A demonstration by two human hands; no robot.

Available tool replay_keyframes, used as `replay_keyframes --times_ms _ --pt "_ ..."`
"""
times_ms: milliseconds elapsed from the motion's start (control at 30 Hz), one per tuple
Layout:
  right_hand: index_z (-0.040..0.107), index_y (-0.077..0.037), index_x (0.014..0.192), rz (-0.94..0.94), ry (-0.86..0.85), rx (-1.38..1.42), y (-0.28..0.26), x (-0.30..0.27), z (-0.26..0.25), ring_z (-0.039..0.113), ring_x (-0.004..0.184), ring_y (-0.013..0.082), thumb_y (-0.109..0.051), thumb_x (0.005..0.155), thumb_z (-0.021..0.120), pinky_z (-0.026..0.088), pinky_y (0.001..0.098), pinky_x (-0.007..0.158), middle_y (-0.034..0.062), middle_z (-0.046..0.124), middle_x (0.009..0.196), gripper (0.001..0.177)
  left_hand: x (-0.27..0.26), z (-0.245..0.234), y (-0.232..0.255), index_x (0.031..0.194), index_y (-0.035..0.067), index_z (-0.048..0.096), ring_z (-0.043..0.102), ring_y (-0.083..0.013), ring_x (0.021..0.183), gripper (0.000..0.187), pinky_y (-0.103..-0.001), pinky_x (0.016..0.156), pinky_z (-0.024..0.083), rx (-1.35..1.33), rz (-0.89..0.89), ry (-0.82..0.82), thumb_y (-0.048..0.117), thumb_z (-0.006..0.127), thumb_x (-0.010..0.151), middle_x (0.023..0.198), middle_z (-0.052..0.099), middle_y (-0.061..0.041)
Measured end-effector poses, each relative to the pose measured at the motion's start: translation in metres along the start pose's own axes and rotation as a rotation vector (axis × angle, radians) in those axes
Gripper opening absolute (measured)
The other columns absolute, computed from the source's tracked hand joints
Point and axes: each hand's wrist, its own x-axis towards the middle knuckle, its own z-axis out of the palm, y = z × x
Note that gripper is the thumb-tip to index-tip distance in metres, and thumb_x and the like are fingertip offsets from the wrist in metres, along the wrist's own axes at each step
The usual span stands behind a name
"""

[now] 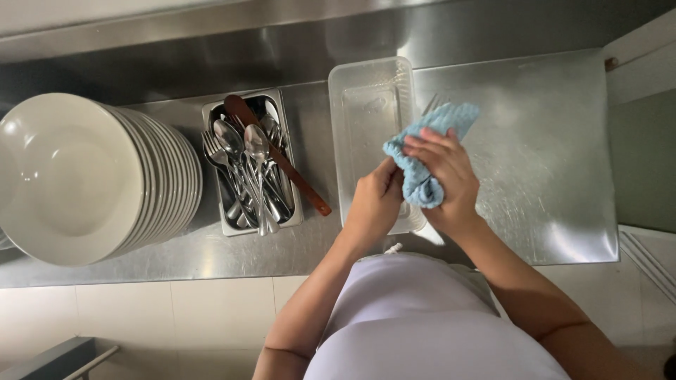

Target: Drying individual pieces of silverware with a cloth and sorting them into a metal container.

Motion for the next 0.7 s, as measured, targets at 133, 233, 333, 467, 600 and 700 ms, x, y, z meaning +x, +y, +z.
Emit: replay_keyframes --times_ms 133,233,333,467,600,700 --pt "0.069 -0.004 0.121 -0.033 -0.015 -0.018 0.014 -0.01 -0.002 0.06 0.135 0.0267 -0.018 0.091 0.069 0.036 0.0526 0.125 0.0087 0.072 0.127 0.033 0.002 0.003 -0.01 0.11 -0.001 0.062 0.061 -0.0143 0.072 0.018 -0.033 0.069 0.052 0.058 0.124 0.057 0.013 0.052 0.105 0.081 0.065 -0.013" --pt "0.066 -0.005 0.12 0.288 0.151 0.414 0.035 -0.015 -0.013 0.071 0.109 0.015 -0.009 0.106 0.062 0.058 0.0357 0.1 0.0101 0.071 0.117 0.015 -0.003 -0.001 0.004 0.105 0.002 0.066 0.056 -0.0142 0.06 0.021 -0.032 0.061 0.049 0.023 -0.022 0.034 0.017 0.051 0.106 0.067 0.06 -0.009" --pt "0.063 0.004 0.118 0.416 0.343 0.155 0.024 0.012 -0.029 0.064 0.108 0.0259 -0.003 0.106 0.062 0.054 0.0399 0.096 0.02 0.064 0.115 0.015 -0.008 0.0 0.006 0.106 0.003 0.064 0.046 -0.0119 0.061 0.021 -0.031 0.058 0.043 -0.006 -0.083 -0.001 0.018 0.05 0.108 0.065 0.051 -0.006" --pt "0.056 -0.006 0.148 0.104 0.155 0.094 0.019 0.017 -0.013 0.054 0.148 0.0294 -0.01 0.11 0.06 0.045 0.0491 0.129 0.012 0.058 0.154 0.038 -0.009 0.003 0.014 0.105 0.004 0.061 0.046 -0.0099 0.061 0.02 -0.029 0.058 0.043 -0.113 -0.016 -0.013 0.019 0.049 0.109 0.065 0.051 -0.004" --pt "0.064 -0.007 0.138 0.091 0.092 0.0 -0.009 0.013 -0.007 0.047 0.15 0.0344 -0.012 0.101 0.07 0.038 0.0527 0.128 0.0124 0.058 0.151 0.038 -0.007 -0.005 0.025 0.104 0.004 0.062 0.048 -0.0106 0.06 0.02 -0.028 0.058 0.044 -0.051 -0.033 0.012 0.02 0.05 0.108 0.064 0.054 -0.003" --pt "0.069 -0.008 0.127 0.052 0.059 0.021 -0.014 0.008 -0.004 0.052 0.147 0.0345 -0.011 0.1 0.069 0.038 0.0526 0.129 0.0102 0.066 0.141 0.027 -0.006 -0.007 0.023 0.104 0.003 0.062 0.049 -0.0104 0.062 0.02 -0.028 0.059 0.046 -0.067 -0.013 0.028 0.018 0.05 0.108 0.066 0.054 -0.004"
